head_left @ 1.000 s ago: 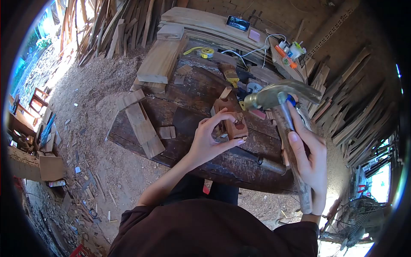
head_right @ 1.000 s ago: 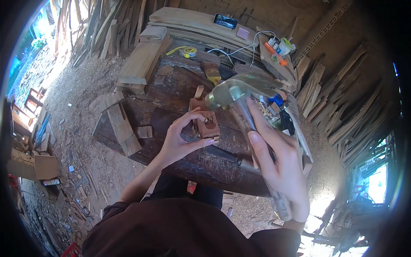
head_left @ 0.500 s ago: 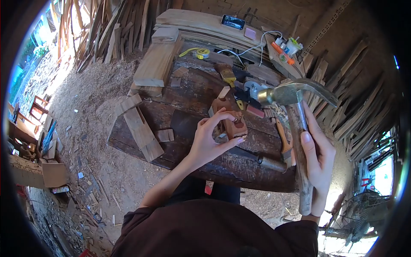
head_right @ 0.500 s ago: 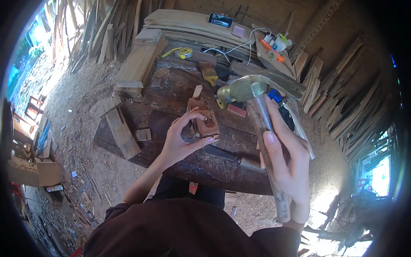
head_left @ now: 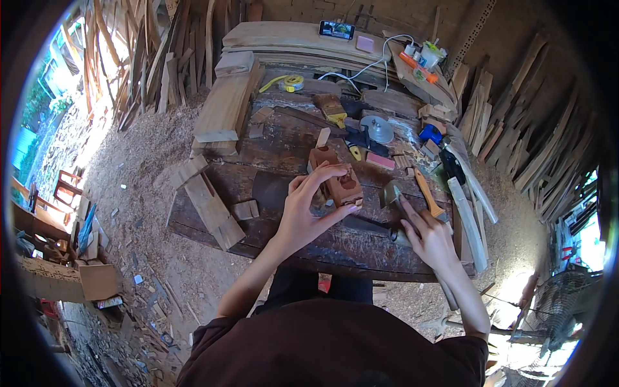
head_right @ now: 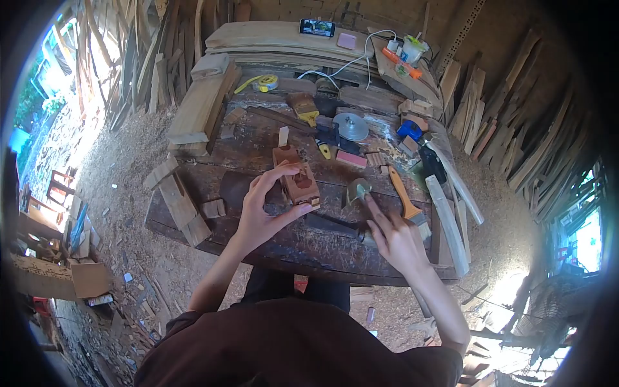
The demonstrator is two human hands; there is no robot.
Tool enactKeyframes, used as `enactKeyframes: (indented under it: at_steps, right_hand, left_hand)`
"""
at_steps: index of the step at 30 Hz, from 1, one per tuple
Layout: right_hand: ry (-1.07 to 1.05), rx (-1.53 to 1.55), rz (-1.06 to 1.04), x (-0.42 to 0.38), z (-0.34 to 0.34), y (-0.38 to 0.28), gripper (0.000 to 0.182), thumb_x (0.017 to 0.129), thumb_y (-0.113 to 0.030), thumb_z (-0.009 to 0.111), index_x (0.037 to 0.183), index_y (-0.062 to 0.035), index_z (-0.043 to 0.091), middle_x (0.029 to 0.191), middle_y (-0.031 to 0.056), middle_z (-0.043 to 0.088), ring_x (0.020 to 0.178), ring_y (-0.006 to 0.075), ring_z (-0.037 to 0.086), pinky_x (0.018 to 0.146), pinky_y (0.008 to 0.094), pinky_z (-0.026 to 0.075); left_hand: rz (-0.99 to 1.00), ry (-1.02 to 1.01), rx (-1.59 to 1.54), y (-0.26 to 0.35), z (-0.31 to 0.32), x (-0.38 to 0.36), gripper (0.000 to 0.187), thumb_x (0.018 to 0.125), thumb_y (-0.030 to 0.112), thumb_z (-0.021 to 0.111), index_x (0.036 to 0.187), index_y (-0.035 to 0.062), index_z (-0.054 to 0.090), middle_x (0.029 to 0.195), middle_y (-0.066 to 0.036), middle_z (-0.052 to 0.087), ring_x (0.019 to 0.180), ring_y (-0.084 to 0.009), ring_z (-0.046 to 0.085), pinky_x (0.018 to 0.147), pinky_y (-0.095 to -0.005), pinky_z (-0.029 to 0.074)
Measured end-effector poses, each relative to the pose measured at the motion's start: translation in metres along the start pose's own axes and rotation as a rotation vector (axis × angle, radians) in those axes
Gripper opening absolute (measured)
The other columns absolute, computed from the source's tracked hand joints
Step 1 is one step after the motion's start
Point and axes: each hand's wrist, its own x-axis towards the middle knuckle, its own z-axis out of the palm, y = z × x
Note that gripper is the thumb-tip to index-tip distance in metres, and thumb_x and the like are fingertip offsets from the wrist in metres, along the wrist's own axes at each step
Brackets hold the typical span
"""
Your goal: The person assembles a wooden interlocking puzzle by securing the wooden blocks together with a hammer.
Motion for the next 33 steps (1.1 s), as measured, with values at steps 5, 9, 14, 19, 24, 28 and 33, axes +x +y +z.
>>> enactKeyframes:
  at_steps: [5,9,14,19,24,28,33]
  right_hand:
    - [-0.057,-0.2,-0.079,0.005,0.007,0.008,0.054,0.09,-0.019,0.064,0.142,-0.0109,0.05,0.084,0.0147,0.058,0.061,0.0297,0.061,0.058,0.0381,0.052]
    - [-0.145,-0.293,-0.219,0.014,0.007,0.009,0.052,0.088,-0.022,0.066,0.138,-0.0097,0.053,0.085,0.0125,0.059,0.075,0.0283,0.062,0.07,0.0371,0.051]
    - [-0.253,-0.313,-0.275,0.021,-0.01,0.01,0.049,0.088,-0.024,0.066,0.134,-0.0095,0.056,0.086,0.0083,0.06,0.08,0.0218,0.061,0.086,0.0359,0.041]
    - [-0.189,-0.133,-0.284,0.012,-0.062,-0.002,0.05,0.09,-0.026,0.065,0.137,-0.0097,0.055,0.09,0.0062,0.057,0.091,0.0203,0.057,0.093,0.0386,0.036]
    - [-0.185,-0.113,-0.172,-0.031,-0.081,-0.018,0.052,0.088,-0.024,0.066,0.136,-0.0073,0.055,0.105,0.0119,0.053,0.105,0.0267,0.052,0.097,0.0444,0.036]
    - [-0.25,-0.183,0.094,-0.065,-0.06,-0.024,0.063,0.087,-0.021,0.067,0.144,-0.0096,0.044,0.127,0.0198,0.046,0.115,0.036,0.048,0.099,0.0516,0.038]
    - [-0.324,-0.117,0.292,-0.072,-0.041,0.004,0.072,0.086,-0.01,0.065,0.151,-0.0143,0.034,0.125,0.017,0.053,0.114,0.0356,0.055,0.098,0.0528,0.043]
  left_hand:
    - [-0.013,-0.013,-0.05,0.002,-0.001,0.004,0.056,0.076,0.018,0.082,0.125,0.007,0.057,0.13,-0.011,0.059,0.123,-0.0264,0.054,0.106,-0.0384,0.038]
    - [-0.055,0.0,-0.222,0.001,-0.01,0.017,0.041,0.084,0.013,0.075,0.12,0.0039,0.058,0.129,-0.013,0.059,0.123,-0.0261,0.054,0.105,-0.0372,0.039]
    - [-0.074,0.001,-0.004,0.011,-0.017,0.036,0.008,0.085,0.007,0.072,0.091,0.0017,0.071,0.116,-0.008,0.065,0.109,-0.021,0.062,0.097,-0.0343,0.044]
    - [0.004,-0.034,0.062,0.009,-0.015,0.045,0.011,0.084,0.008,0.074,0.092,0.0024,0.069,0.111,-0.008,0.066,0.104,-0.0227,0.064,0.092,-0.0345,0.047]
    - [-0.094,-0.051,0.0,0.02,-0.013,0.046,0.01,0.09,0.006,0.068,0.099,0.0004,0.068,0.108,-0.007,0.067,0.103,-0.0168,0.063,0.093,-0.0303,0.046]
    - [-0.162,0.04,-0.101,0.022,-0.017,0.045,0.011,0.095,0.006,0.063,0.101,-0.002,0.066,0.102,-0.008,0.068,0.098,-0.0144,0.062,0.09,-0.0294,0.046]
    - [-0.215,0.059,-0.254,0.02,-0.013,0.032,0.012,0.096,0.005,0.06,0.105,-0.0029,0.063,0.105,-0.008,0.068,0.098,-0.0124,0.062,0.091,-0.0263,0.045]
